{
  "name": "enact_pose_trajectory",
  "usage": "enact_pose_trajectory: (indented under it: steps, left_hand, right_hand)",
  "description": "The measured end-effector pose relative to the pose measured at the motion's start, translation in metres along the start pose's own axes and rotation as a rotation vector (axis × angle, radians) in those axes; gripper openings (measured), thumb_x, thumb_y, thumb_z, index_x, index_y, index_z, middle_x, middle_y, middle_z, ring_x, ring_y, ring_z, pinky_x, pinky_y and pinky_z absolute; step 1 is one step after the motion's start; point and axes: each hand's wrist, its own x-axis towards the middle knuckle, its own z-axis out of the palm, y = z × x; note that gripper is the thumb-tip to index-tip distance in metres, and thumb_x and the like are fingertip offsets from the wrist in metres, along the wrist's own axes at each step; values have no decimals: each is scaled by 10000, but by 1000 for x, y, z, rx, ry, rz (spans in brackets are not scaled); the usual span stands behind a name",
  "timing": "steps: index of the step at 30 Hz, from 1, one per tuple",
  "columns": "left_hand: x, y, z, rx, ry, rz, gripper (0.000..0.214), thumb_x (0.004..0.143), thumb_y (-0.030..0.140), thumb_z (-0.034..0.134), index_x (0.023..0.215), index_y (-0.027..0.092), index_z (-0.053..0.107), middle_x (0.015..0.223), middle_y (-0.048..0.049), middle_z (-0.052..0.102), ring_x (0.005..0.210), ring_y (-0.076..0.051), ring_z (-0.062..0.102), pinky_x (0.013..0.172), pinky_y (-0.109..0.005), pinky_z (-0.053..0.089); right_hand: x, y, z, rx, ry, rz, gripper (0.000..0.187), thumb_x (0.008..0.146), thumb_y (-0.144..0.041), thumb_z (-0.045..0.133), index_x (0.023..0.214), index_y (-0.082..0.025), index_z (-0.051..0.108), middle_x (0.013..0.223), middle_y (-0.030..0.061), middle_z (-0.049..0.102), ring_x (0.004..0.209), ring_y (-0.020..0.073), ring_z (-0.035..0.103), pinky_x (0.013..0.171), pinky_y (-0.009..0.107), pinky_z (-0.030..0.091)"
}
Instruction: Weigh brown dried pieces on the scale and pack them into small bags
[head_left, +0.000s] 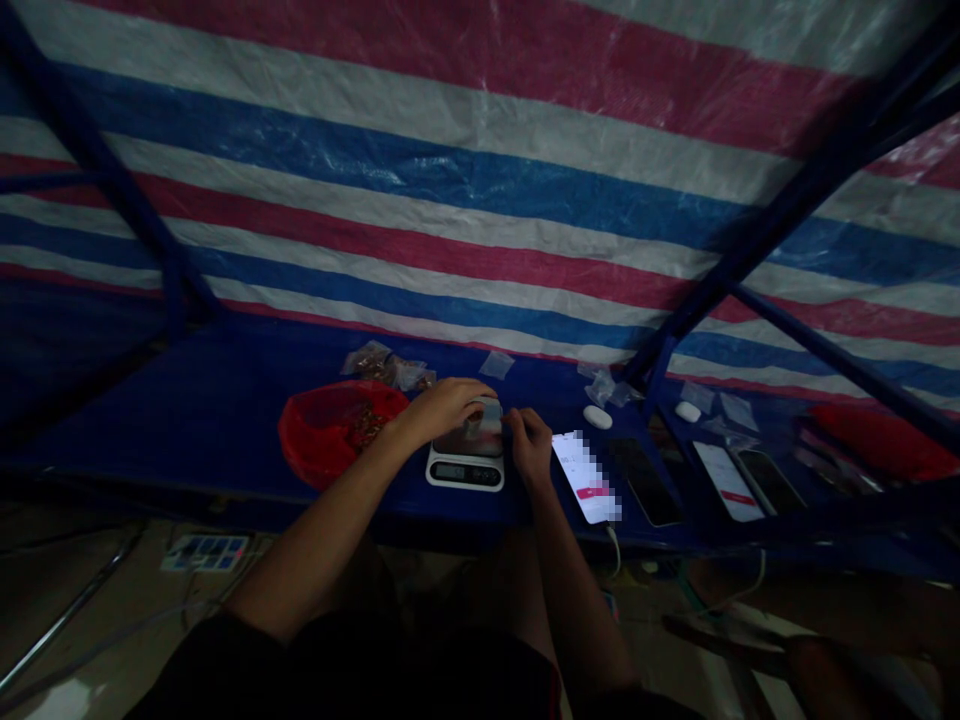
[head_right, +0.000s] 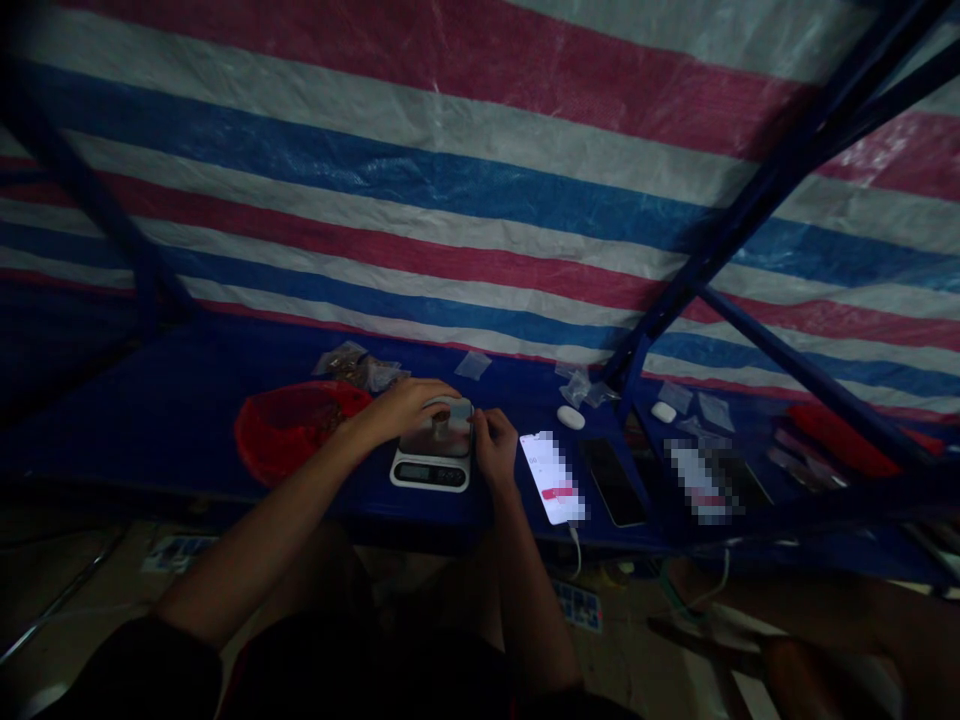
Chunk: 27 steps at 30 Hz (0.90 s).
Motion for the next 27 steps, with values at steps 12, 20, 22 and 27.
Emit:
enact_pose_trajectory:
  steps: [12,20,22,27]
  left_hand:
    - [-20,-45,7,204,-50,-213,182,901,215,625,948,199,800,1002,-98,732,982,-253,689,902,-348,528]
    - [-20,-25,-3,-6,125,-99,269,1001,311,543,1093,208,774,1063,-62,710,1003,-197,665,914,-318,506]
    - [-19,-19,-4,-12,103,-69,262,1001,306,553,1093,212,780,1047,-58,703,989,-194,658,905,-317,500]
    - [-20,-14,0,21,22,-78,234,982,299,587,1077,244,794,1044,-51,681,983,-199,640,902,-324,488]
  right_hand:
    - [0,-3,-1,2,-2,7,377,990,-437,564,768,-190,743,782,26,647,754,179,596,718,316,437]
    - [0,-2,0,-14,-10,-2,388,997,-446,553,772,-194,744,796,33,659,772,186,613,738,321,446]
    - [0,-1,0,-14,-15,0,385,998,-443,553,777,-193,744,801,35,660,775,185,613,744,322,447]
    - [0,1,1,-3,-10,-3,373,995,-430,554,776,-193,742,791,34,658,768,184,608,738,323,448]
